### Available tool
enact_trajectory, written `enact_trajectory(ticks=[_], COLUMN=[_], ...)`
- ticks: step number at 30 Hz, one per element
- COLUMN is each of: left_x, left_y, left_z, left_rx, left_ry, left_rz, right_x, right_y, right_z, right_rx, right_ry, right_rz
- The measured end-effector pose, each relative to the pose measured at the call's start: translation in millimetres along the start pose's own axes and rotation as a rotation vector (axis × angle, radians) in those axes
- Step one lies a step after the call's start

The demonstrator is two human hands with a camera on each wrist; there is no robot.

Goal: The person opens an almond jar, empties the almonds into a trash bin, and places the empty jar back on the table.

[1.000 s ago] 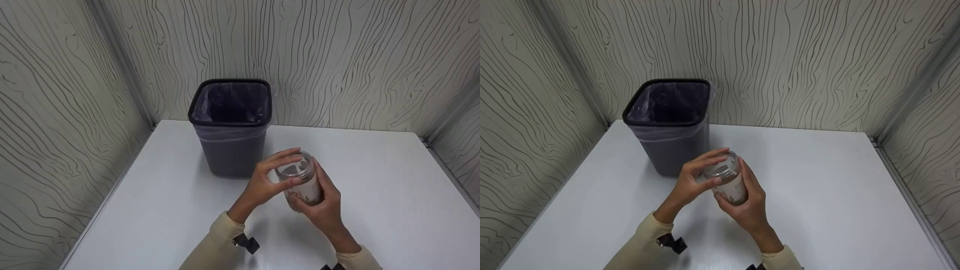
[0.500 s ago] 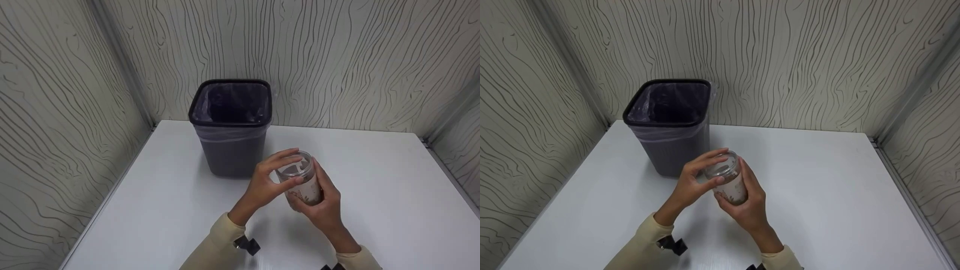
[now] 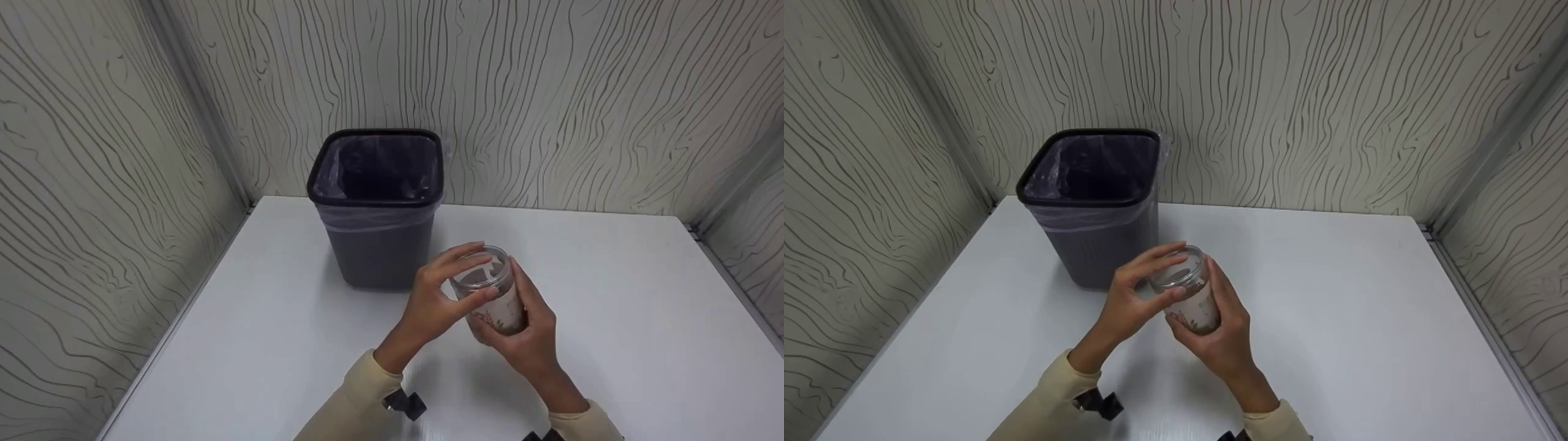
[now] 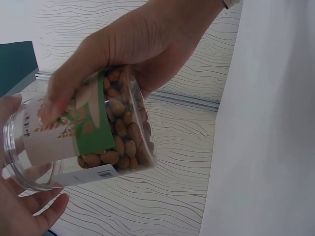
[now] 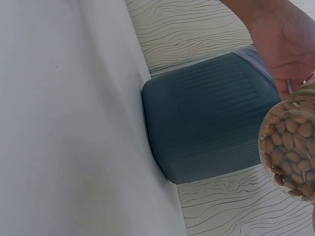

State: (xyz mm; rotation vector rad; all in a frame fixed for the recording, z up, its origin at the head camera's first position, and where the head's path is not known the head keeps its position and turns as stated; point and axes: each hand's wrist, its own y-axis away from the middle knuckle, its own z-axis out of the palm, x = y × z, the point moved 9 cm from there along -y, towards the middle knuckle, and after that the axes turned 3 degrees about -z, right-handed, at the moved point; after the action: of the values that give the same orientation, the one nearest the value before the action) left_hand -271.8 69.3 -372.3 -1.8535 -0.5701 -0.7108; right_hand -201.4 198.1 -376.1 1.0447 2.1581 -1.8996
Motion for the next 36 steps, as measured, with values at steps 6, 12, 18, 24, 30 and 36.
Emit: enact_trajectory(ticks=[6,12,18,24,30,36], left_x=[3.3,6.5,7.7,7.4,6.0,7.3], left_y=[1.2,1.5,1.9,2.6,3.0,2.3], left_z=[-1.7,-3.4,-4.0,-3.7,-3.3,-3.5], left_rx=[0.025,0.046,0.060,0.067,0.068,0.073], left_ry=[-0.053,-0.069,-0.090,-0.111,-0.124,-0.132], left_rz=[-0.011,0.008,0.014,0.008,-0.005,-0.005], right_x=[-1,-3,-1,18,30,15], right_y=[0.3,-1.8,-0.5,10.3,16.4,9.0], right_z=[1,0,0,1,2,1], right_rx=[-0.006,0.005,0.009,0.006,0.007,0.012], right_ry=[0.005,0.000,0.000,0.024,0.039,0.034], right_rz=[-0.015,-0.033,-0.046,-0.041,-0.038,-0.048])
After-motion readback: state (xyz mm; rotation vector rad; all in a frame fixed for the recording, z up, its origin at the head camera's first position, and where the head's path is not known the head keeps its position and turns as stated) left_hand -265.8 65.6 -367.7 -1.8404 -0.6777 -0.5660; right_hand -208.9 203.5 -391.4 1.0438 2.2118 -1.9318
